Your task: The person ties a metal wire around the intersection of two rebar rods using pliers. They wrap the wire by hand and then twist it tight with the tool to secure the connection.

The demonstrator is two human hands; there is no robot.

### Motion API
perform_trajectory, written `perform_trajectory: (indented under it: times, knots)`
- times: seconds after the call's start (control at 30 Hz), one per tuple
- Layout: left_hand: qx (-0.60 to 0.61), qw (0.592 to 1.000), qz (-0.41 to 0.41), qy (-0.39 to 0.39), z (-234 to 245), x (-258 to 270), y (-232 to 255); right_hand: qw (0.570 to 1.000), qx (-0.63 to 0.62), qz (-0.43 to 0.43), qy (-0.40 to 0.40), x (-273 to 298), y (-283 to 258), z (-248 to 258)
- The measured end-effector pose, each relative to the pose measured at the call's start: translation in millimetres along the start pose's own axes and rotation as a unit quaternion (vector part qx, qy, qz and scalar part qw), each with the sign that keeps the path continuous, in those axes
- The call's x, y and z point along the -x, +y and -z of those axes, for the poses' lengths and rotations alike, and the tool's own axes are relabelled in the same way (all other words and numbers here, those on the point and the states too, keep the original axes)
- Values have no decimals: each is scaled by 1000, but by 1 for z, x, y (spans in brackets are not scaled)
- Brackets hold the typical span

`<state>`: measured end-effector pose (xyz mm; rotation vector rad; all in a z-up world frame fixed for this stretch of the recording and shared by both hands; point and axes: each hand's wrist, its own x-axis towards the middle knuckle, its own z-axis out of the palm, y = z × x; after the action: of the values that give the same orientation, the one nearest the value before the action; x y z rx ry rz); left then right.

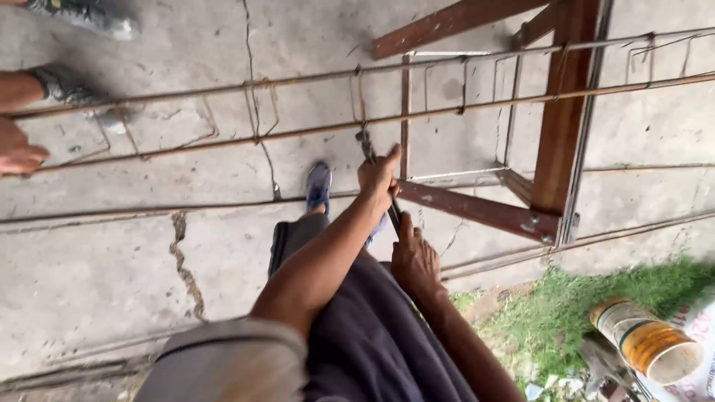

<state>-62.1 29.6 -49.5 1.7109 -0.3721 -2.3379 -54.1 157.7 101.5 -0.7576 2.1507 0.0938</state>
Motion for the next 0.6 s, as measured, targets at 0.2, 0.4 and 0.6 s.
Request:
perform_trajectory:
  times: [0.2,0.4,0.6]
  knots:
    - [166,963,76,-196,33,-1,-1,986,-164,-9,-15,1,6,-3]
    - [149,975,29,-161,34,9,14,798,-568,-95,-180,-41,43,-61]
    - [-71,997,9,-40,52,-16,-26,942,-304,-100,-99,-35,42,-50]
